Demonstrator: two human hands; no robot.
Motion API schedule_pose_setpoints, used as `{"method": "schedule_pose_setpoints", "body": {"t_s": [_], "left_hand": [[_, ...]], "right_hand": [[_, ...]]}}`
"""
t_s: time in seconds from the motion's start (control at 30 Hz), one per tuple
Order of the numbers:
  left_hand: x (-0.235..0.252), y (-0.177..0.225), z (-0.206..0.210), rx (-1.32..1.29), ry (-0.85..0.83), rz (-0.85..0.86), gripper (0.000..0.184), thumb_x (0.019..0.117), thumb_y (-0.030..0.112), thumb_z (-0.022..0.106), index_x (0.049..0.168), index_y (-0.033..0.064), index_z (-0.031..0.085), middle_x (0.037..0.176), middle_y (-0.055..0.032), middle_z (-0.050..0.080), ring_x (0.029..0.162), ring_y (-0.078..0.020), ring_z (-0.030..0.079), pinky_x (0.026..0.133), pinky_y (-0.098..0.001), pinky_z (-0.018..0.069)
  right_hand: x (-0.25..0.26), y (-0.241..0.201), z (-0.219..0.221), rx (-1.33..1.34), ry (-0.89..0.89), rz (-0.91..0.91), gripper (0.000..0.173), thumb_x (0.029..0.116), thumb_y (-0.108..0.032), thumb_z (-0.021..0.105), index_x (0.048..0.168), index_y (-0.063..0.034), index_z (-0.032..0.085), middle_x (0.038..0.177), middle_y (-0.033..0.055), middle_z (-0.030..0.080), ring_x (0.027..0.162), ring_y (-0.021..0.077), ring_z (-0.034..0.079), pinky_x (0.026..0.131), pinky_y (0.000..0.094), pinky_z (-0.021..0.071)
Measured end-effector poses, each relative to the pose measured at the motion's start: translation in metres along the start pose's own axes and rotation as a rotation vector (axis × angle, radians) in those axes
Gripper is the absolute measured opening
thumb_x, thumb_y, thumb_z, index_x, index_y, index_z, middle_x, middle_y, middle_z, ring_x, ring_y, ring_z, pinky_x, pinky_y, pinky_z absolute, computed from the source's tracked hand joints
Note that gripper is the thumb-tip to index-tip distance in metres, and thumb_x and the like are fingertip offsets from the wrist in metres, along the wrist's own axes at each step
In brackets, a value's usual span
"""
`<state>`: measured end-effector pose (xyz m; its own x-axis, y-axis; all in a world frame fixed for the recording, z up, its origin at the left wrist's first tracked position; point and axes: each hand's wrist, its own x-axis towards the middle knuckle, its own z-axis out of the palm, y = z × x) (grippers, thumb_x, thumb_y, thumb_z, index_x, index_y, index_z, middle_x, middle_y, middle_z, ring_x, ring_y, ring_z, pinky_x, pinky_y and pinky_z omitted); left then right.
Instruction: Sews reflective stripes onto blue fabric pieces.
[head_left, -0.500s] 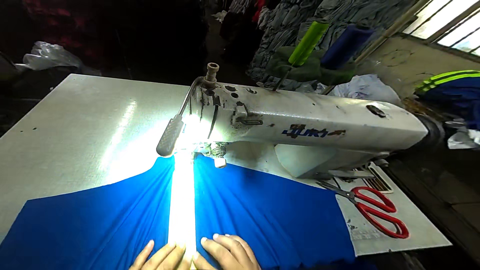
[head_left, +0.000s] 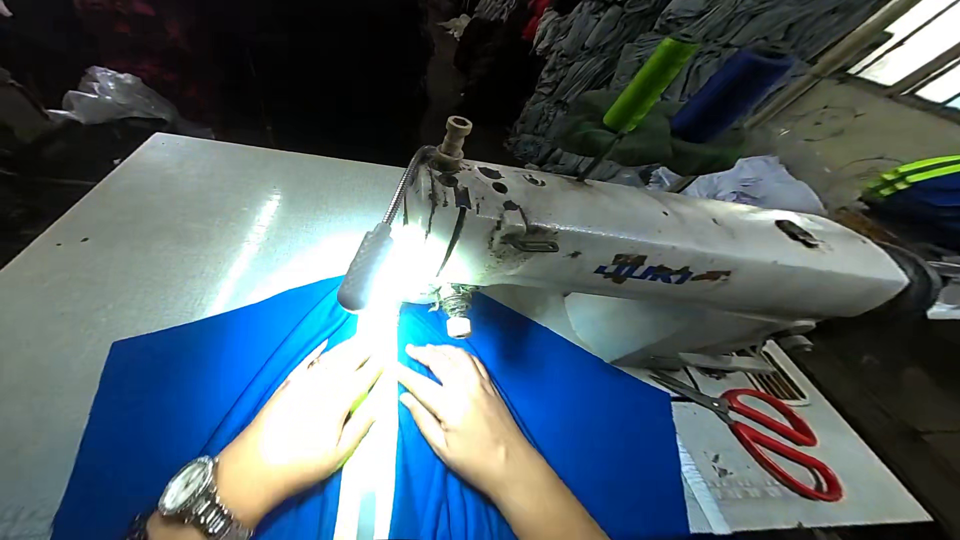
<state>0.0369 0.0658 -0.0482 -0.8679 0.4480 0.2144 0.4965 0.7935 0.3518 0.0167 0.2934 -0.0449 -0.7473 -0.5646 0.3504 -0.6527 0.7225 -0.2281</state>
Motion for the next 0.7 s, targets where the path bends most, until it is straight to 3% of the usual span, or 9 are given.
{"method": "schedule_pose_setpoints", "body": {"t_s": [0.13, 0.2, 0.27, 0.33, 0.43, 0.5, 0.57, 0.6, 0.7], "left_hand": [[0.023, -0.02, -0.002, 0.008, -0.129, -0.007, 0.057, 0.1033, 0.053, 0.033, 0.151, 0.0286, 0.052, 0.161, 0.0052, 0.043, 0.15, -0.0151, 0.037, 0.12, -0.0532, 0.0318], [0.027, -0.024, -0.007, 0.027, -0.198, -0.004, 0.063, 0.1029, 0.059, 0.031, 0.156, 0.028, 0.044, 0.167, 0.005, 0.033, 0.154, -0.014, 0.028, 0.123, -0.0529, 0.0253], [0.03, -0.025, -0.015, 0.041, -0.285, -0.046, 0.065, 0.1055, 0.058, 0.025, 0.162, 0.0278, 0.031, 0.171, 0.0051, 0.022, 0.157, -0.0127, 0.02, 0.126, -0.0496, 0.0208], [0.034, -0.034, -0.022, 0.043, -0.331, -0.077, 0.063, 0.1072, 0.055, 0.022, 0.163, 0.0263, 0.03, 0.171, 0.0051, 0.021, 0.157, -0.0118, 0.018, 0.128, -0.0471, 0.0161], [0.037, -0.051, -0.027, 0.142, -0.407, 0.002, 0.07, 0.1043, 0.06, 0.024, 0.162, 0.0213, 0.032, 0.171, 0.0001, 0.021, 0.158, -0.0157, 0.014, 0.129, -0.0448, 0.0115], [0.041, -0.05, -0.031, 0.206, -0.502, 0.022, 0.082, 0.1003, 0.067, 0.025, 0.165, 0.0182, 0.019, 0.173, -0.0038, 0.01, 0.16, -0.0184, 0.005, 0.129, -0.0466, 0.0048], [0.042, -0.035, -0.037, 0.207, -0.548, 0.01, 0.085, 0.0993, 0.064, 0.034, 0.166, 0.017, 0.011, 0.174, -0.0064, 0.003, 0.16, -0.0216, -0.003, 0.127, -0.0551, -0.0008], [0.037, -0.024, -0.037, 0.179, -0.507, 0.026, 0.082, 0.0992, 0.058, 0.038, 0.166, 0.0165, 0.014, 0.174, -0.0068, 0.006, 0.16, -0.0228, -0.001, 0.126, -0.0604, 0.0], [0.006, 0.005, -0.021, 0.1, -0.326, 0.123, 0.064, 0.1059, 0.044, 0.03, 0.161, 0.0115, 0.032, 0.17, -0.0062, 0.025, 0.157, -0.0235, 0.021, 0.121, -0.0677, 0.0135]], "right_hand": [[0.013, 0.005, -0.006, -0.043, -0.094, 0.082, 0.041, 0.1061, -0.042, 0.042, 0.137, -0.0305, 0.067, 0.143, -0.0006, 0.063, 0.137, 0.0234, 0.054, 0.113, 0.048, 0.0437], [0.0, -0.011, -0.012, -0.05, -0.096, 0.173, 0.053, 0.105, -0.05, 0.04, 0.148, -0.025, 0.057, 0.154, 0.0063, 0.053, 0.146, 0.0292, 0.045, 0.119, 0.0544, 0.0349], [-0.029, -0.017, -0.02, -0.042, -0.082, 0.21, 0.066, 0.1024, -0.061, 0.037, 0.153, -0.0203, 0.05, 0.158, 0.0125, 0.047, 0.148, 0.0335, 0.041, 0.119, 0.0594, 0.033], [-0.059, 0.011, -0.03, -0.091, -0.108, 0.175, 0.076, 0.1001, -0.067, 0.034, 0.152, -0.0144, 0.051, 0.157, 0.0152, 0.048, 0.146, 0.0359, 0.044, 0.116, 0.0631, 0.0344], [-0.083, 0.087, -0.052, -0.217, -0.181, 0.079, 0.076, 0.1028, -0.068, 0.017, 0.153, -0.0209, 0.049, 0.159, 0.0097, 0.046, 0.149, 0.0337, 0.041, 0.117, 0.0643, 0.0323], [-0.084, 0.125, -0.068, -0.247, -0.235, 0.076, 0.074, 0.1033, -0.067, 0.016, 0.155, -0.0236, 0.048, 0.161, 0.0096, 0.043, 0.15, 0.0338, 0.038, 0.118, 0.0635, 0.0322], [-0.073, 0.14, -0.077, -0.306, -0.281, 0.098, 0.072, 0.1044, -0.064, 0.018, 0.155, -0.0225, 0.047, 0.162, 0.0097, 0.042, 0.151, 0.0337, 0.036, 0.119, 0.0584, 0.0341], [-0.067, 0.137, -0.079, -0.345, -0.293, 0.134, 0.069, 0.1053, -0.061, 0.022, 0.155, -0.0203, 0.047, 0.162, 0.0116, 0.042, 0.151, 0.0346, 0.036, 0.119, 0.0571, 0.0352], [-0.049, 0.092, -0.072, -0.384, -0.119, 0.216, 0.058, 0.1013, -0.041, 0.054, 0.144, -0.002, 0.058, 0.151, 0.028, 0.05, 0.143, 0.0484, 0.043, 0.114, 0.0678, 0.0351]]}}
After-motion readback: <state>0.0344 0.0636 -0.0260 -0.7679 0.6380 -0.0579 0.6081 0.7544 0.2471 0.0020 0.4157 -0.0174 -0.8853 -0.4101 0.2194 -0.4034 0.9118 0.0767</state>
